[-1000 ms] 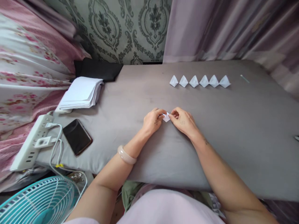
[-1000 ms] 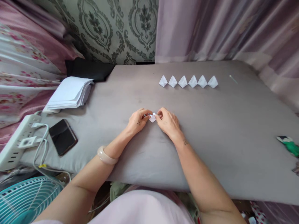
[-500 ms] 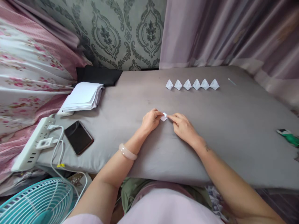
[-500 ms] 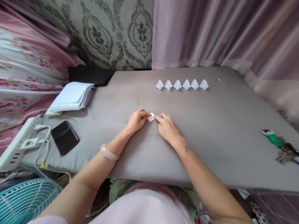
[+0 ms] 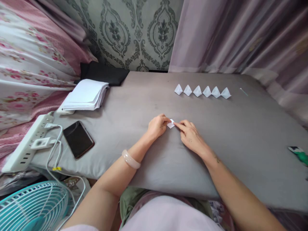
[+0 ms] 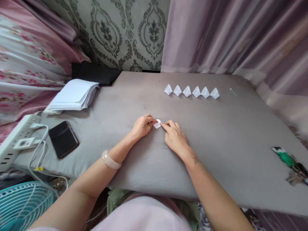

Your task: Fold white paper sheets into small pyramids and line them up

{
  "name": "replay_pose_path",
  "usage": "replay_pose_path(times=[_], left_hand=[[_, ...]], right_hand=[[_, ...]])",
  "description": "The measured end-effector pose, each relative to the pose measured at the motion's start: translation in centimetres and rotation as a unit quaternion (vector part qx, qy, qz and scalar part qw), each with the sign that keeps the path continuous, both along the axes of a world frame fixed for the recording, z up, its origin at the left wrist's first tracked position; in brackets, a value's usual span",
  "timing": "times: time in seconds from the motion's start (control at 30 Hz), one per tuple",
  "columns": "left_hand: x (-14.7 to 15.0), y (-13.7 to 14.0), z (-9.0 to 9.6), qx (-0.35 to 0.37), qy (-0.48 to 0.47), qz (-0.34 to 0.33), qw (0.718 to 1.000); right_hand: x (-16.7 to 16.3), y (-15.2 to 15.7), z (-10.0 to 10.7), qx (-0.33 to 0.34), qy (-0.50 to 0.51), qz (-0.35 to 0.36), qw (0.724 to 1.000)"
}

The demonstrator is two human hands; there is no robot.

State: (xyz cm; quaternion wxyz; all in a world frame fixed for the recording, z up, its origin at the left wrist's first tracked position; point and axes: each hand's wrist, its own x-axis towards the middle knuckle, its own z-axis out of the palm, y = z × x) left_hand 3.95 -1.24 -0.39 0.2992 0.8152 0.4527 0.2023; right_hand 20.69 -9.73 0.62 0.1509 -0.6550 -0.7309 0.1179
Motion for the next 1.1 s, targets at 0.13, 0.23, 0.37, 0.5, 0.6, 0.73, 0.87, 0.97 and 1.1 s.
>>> replay_pose_path(times=[0.13,0.23,0.37,0.5,0.6,0.73,0.87,0.97,1.1], left_hand=[[0.0,0.1,0.0,-0.009,-0.018,-0.001,1.000],[-0.5,0.4,0.1,-0.048,-0.046,0.010,0.998],[-1.6,0.8,0.3,-0.127,-0.088,0.092,0.984],[-1.9,0.5,0.7,-0.123,-0.079,0.109,0.983],[-1.4,-0.1,1.1,-0.102,-0.056,0.079,0.990],[-0.9,-0.5,1.4,-0.089,-0.035,0.073,0.993],[-0.9,-0.3,1.5,-0.093,-0.037,0.083,0.991],[-0.9,-0.2,1.6,-0.104,-0.033,0.082,0.991],[-0.6,-0.1,1.5,-0.115,-0.020,0.099,0.988]], right_hand=[[0.0,0.2,0.1,-0.006,-0.013,-0.003,1.000],[-0.3,0.1,0.6,-0.004,-0.039,-0.001,0.999],[-0.3,0.4,1.2,-0.028,-0.031,0.000,0.999],[0.0,1.4,1.4,-0.048,-0.017,-0.008,0.999],[0.2,2.1,1.3,-0.058,-0.008,-0.010,0.998],[0.5,2.7,1.2,-0.066,0.014,-0.016,0.998],[0.7,3.1,0.9,-0.061,0.038,-0.033,0.997],[0.7,3.2,0.7,-0.052,0.048,-0.043,0.997],[0.7,3.4,0.9,-0.058,0.048,-0.050,0.996]])
